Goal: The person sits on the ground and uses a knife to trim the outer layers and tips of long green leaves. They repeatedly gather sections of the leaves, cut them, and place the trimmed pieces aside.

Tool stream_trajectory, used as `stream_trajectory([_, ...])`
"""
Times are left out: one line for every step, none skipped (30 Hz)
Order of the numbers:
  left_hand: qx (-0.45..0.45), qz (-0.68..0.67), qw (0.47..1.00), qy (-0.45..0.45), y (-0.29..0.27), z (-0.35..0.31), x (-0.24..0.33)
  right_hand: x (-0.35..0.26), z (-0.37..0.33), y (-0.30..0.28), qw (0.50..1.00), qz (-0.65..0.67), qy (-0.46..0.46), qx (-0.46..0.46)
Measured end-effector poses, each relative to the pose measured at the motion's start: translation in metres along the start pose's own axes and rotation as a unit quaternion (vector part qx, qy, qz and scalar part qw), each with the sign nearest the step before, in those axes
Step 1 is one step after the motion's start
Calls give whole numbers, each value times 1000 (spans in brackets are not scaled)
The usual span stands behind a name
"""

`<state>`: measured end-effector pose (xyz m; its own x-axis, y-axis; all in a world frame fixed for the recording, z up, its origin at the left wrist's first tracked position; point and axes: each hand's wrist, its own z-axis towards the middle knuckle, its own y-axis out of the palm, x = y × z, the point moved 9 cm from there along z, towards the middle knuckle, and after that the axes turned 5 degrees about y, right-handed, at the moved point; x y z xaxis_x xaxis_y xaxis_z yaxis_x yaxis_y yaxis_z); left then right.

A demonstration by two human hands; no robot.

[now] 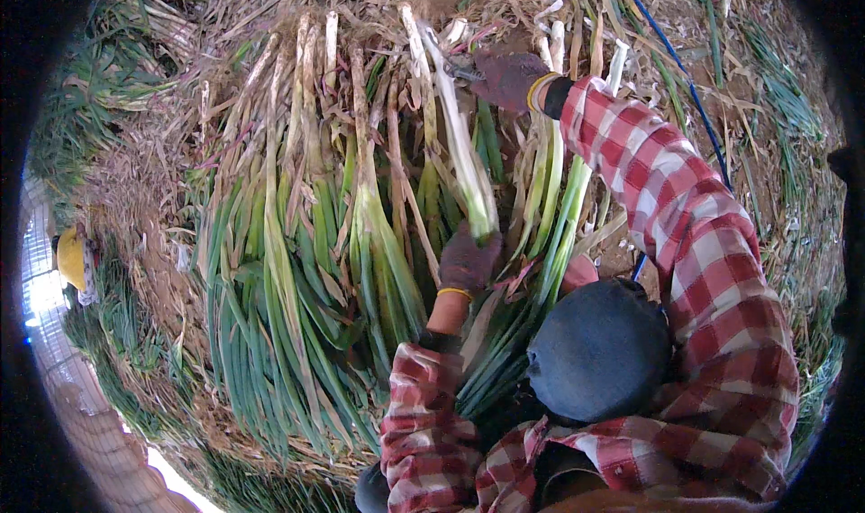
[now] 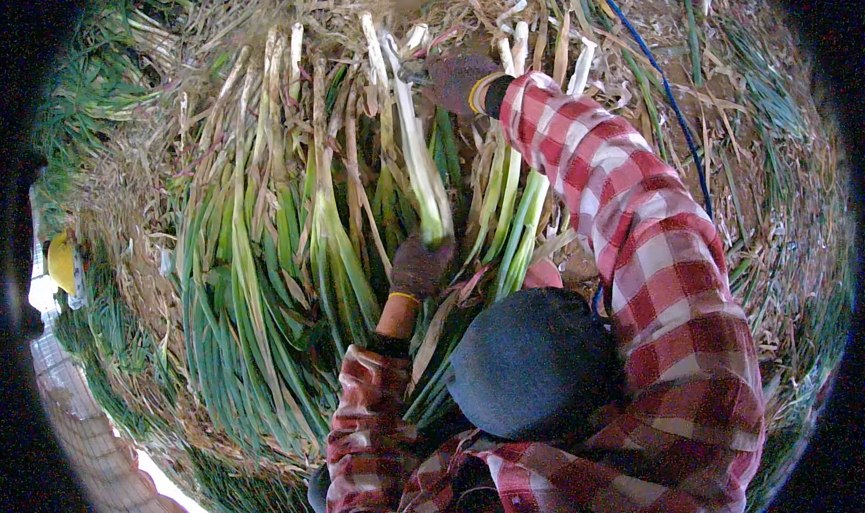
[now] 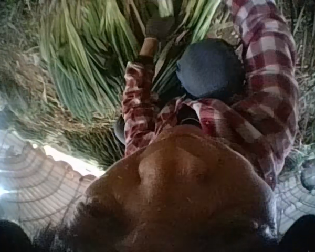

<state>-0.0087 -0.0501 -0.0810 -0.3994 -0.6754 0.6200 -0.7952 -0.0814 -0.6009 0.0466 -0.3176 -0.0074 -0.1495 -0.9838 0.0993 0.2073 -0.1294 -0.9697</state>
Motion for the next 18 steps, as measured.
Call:
stream_trajectory([0, 68, 997, 22, -2, -8, -3, -19, 16, 3, 994, 40, 50, -89])
stream_trajectory([0, 133, 990, 42, -8, -19, -6, -40, 25, -5, 980, 105, 72, -153])
stream_trajectory([127, 262, 947, 136, -34, -40, 15, -55, 27, -17, 958, 159, 103, -215])
stream_trajectory([177, 275, 932, 156, -50, -46, 25, -57, 14, -14, 973, 71, 44, -214])
stream_trajectory([223, 287, 915, 176, -66, -46, 31, -52, 2, -23, 974, 110, 63, -190])
stream_trajectory([269, 298, 895, 196, -78, -45, 34, -50, -12, -32, 972, 148, 82, -165])
stream_trajectory([252, 265, 922, 124, -80, -28, 12, -49, -28, -37, 966, 135, 96, -199])
stream_trajectory([235, 234, 942, 47, -83, -16, -15, -53, -38, -45, 960, 124, 103, -230])
stream_trajectory([216, 200, 955, -30, -82, -9, -41, -59, -49, -49, 967, 145, 74, -197])
stream_trajectory([203, 204, 957, -39, -81, -5, -42, -63, -59, -54, 972, 165, 44, -162])
stream_trajectory([187, 207, 959, -50, -78, -1, -45, -67, -69, -50, 946, 177, 87, -258])
stream_trajectory([171, 211, 961, -60, -76, 3, -49, -74, -76, -55, 940, 196, 79, -269])
stream_trajectory([122, 183, 973, -75, -74, 10, -60, -83, -81, -63, 934, 215, 68, -276])
stream_trajectory([117, 133, 980, -93, -74, 10, -67, -88, -88, -69, 929, 232, 60, -282])
stream_trajectory([111, 84, 984, -112, -72, 9, -73, -98, -96, -71, 949, 189, 23, -250])
stream_trajectory([105, 35, 985, -134, -70, 6, -83, -111, -101, -81, 951, 213, -10, -225])
stream_trajectory([124, 6, 985, -122, -71, 7, -81, -123, -112, -85, 947, 214, -35, -238])
stream_trajectory([111, -14, 986, -124, -68, 6, -82, -134, -122, -89, 942, 216, -60, -250])
